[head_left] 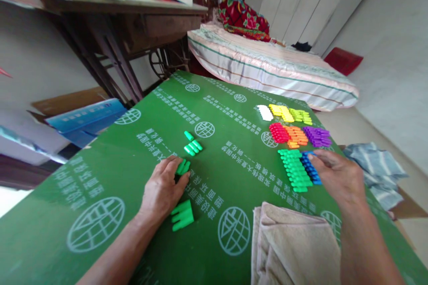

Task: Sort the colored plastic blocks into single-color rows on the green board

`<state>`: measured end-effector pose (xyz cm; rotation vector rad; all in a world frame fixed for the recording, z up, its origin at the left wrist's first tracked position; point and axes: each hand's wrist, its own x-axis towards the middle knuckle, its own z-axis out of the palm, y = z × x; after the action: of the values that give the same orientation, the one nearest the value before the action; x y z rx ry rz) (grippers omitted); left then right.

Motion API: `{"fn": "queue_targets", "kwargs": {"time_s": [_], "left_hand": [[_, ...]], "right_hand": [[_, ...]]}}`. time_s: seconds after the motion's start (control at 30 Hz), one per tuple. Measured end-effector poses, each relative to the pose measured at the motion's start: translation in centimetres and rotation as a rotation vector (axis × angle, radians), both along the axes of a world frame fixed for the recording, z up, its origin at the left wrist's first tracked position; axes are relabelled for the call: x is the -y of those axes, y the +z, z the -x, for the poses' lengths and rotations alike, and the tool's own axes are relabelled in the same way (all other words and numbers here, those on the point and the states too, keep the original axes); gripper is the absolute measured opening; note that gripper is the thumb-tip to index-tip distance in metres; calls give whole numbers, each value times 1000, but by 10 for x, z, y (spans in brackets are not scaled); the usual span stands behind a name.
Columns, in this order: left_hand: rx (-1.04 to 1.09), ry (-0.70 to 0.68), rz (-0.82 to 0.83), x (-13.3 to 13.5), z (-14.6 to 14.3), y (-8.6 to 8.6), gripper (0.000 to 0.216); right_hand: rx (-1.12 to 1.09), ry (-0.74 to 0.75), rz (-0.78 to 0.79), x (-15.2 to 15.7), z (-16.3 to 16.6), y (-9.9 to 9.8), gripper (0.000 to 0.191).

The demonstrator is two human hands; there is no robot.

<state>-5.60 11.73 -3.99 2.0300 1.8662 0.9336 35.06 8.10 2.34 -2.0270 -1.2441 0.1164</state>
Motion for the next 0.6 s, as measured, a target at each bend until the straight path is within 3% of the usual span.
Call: {"fn": "queue_targets", "kwargs": {"time_s": [0.17,0.43,0.6], "left_hand": [[147,-20,2,4,-3,7,41],[378,-53,42,12,-8,10,35],[638,-66,132,14,-10,8,39]], "right_hand": [[-35,76,1,6,27,-7,40],[-71,618,160,13,129,-28,28],[-70,800,224,7,181,-22,31]]}}
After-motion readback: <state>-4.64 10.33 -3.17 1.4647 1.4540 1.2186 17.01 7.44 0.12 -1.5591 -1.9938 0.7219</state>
